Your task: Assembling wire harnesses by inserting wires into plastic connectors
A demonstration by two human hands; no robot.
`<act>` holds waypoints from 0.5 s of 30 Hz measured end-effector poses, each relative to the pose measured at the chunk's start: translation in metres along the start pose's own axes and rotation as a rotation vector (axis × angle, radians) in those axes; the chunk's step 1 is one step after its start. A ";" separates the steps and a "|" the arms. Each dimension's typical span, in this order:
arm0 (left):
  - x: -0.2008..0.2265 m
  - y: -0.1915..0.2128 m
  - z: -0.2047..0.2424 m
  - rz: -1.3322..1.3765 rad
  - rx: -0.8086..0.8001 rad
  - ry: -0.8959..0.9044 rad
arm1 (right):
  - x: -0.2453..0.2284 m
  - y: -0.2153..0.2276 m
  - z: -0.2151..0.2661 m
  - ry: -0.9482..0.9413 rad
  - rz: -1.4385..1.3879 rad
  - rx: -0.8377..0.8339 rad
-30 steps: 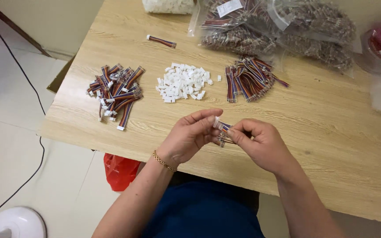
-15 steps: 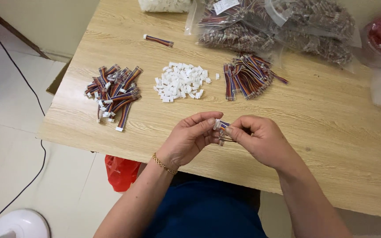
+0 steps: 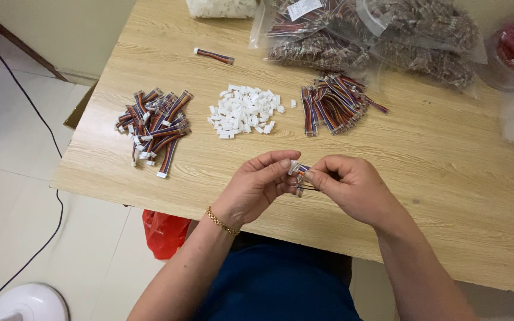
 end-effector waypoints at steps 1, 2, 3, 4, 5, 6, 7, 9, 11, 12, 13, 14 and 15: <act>0.000 0.000 0.000 0.000 0.000 0.000 | -0.004 0.000 0.001 0.000 0.000 0.000; 0.001 -0.001 0.001 0.002 0.006 -0.001 | -0.007 0.000 0.001 -0.003 0.005 0.002; 0.001 -0.001 0.001 0.003 0.012 -0.001 | -0.011 0.000 0.002 -0.006 0.009 0.005; 0.001 0.000 0.001 0.003 0.013 -0.001 | -0.012 0.000 0.002 -0.006 0.008 0.005; 0.001 0.000 0.001 -0.002 0.008 -0.003 | -0.013 0.001 0.002 -0.008 0.022 0.003; 0.000 0.000 0.000 -0.006 0.004 -0.005 | -0.015 0.001 0.001 -0.009 0.036 0.002; 0.000 0.000 0.000 -0.007 0.003 -0.004 | -0.014 0.001 0.001 -0.009 0.036 0.003; 0.000 0.000 0.000 0.002 0.003 -0.004 | -0.012 0.002 0.001 -0.011 0.053 0.006; -0.002 0.001 -0.001 0.003 0.000 0.001 | -0.008 0.001 0.000 -0.010 0.035 0.003; -0.003 0.002 -0.001 0.004 -0.002 0.006 | -0.006 0.000 0.000 -0.009 0.017 -0.001; -0.003 0.002 -0.002 0.004 -0.002 0.006 | -0.009 0.000 0.001 -0.009 0.016 -0.001; -0.002 0.003 -0.002 -0.004 0.003 0.007 | -0.011 0.000 0.002 -0.007 0.015 0.002; -0.002 0.003 -0.003 -0.014 0.007 0.009 | -0.014 0.000 0.003 -0.004 0.013 0.006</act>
Point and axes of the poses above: each hand's wrist, its own z-axis away from the middle knuckle, its own y-axis out of the back of the hand, x = y × z, the point moved 4 cm from there along -z, towards the middle knuckle, and after that the axes turned 2 degrees about y, right-handed, at the moved point
